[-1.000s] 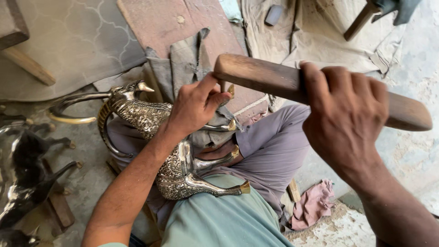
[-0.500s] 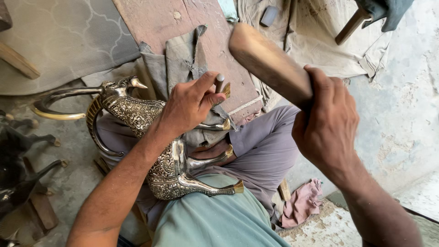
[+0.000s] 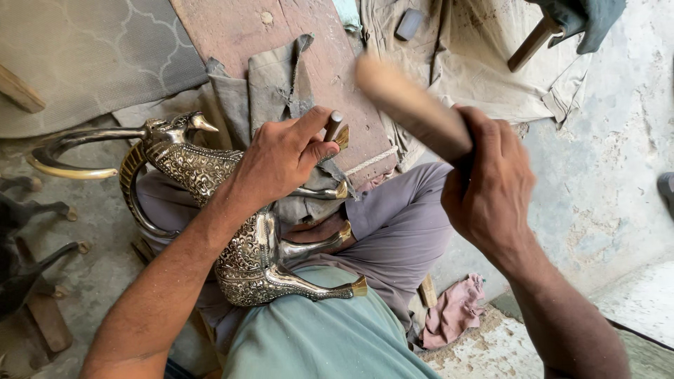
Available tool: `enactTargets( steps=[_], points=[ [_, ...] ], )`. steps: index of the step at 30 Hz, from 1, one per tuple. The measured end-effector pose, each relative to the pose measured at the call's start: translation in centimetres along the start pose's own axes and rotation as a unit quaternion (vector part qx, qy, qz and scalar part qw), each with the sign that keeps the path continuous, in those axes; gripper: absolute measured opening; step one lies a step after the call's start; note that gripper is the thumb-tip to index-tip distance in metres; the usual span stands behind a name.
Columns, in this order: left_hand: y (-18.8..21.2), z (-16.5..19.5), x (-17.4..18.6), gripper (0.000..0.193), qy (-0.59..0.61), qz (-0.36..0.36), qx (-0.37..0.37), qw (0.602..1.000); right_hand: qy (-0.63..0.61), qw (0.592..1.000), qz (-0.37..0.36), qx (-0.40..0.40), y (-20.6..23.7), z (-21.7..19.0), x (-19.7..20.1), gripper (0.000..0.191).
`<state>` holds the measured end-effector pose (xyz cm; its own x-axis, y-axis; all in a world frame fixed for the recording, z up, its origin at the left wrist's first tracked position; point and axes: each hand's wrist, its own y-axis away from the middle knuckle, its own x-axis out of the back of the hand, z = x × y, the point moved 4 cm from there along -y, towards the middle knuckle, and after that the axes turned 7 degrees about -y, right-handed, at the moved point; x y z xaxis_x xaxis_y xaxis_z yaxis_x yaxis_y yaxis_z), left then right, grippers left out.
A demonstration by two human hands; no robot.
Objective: The person sits cross-legged on the floor and uses a wooden mallet and metal chisel to shape and refine a silver-colored metal goat statue. They repeatedly strike the chisel against the statue's body and legs, repositioning the statue as needed to access different areas.
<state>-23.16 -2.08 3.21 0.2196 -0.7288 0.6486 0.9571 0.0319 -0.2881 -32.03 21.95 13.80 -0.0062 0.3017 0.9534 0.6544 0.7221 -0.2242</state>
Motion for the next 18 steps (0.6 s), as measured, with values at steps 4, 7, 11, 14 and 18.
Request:
enactTargets(
  steps=[4,7,11,14,18],
  points=[
    [0.0,0.4,0.6,0.035,0.014,0.007,-0.005,1.000,0.095,0.995,-0.004,0.023,0.5,0.9,-0.9,0.053],
    [0.0,0.4,0.6,0.035,0.018,-0.017,0.014,1.000,0.015,0.999,-0.028,-0.030,0.9,1.6,-1.7,0.055],
    [0.1,0.4,0.7,0.033,0.015,-0.010,-0.001,1.000,0.041,0.999,-0.009,0.006,1.1,1.3,-1.6,0.049],
    [0.3,0.3,0.6,0.032,0.007,-0.026,0.012,1.000,0.054,0.998,-0.026,-0.001,1.2,1.1,-1.6,0.047],
    [0.5,0.4,0.9,0.031,-0.014,-0.011,0.008,1.000,0.071,0.997,-0.019,0.004,1.1,0.4,-1.3,0.049]
  ],
)
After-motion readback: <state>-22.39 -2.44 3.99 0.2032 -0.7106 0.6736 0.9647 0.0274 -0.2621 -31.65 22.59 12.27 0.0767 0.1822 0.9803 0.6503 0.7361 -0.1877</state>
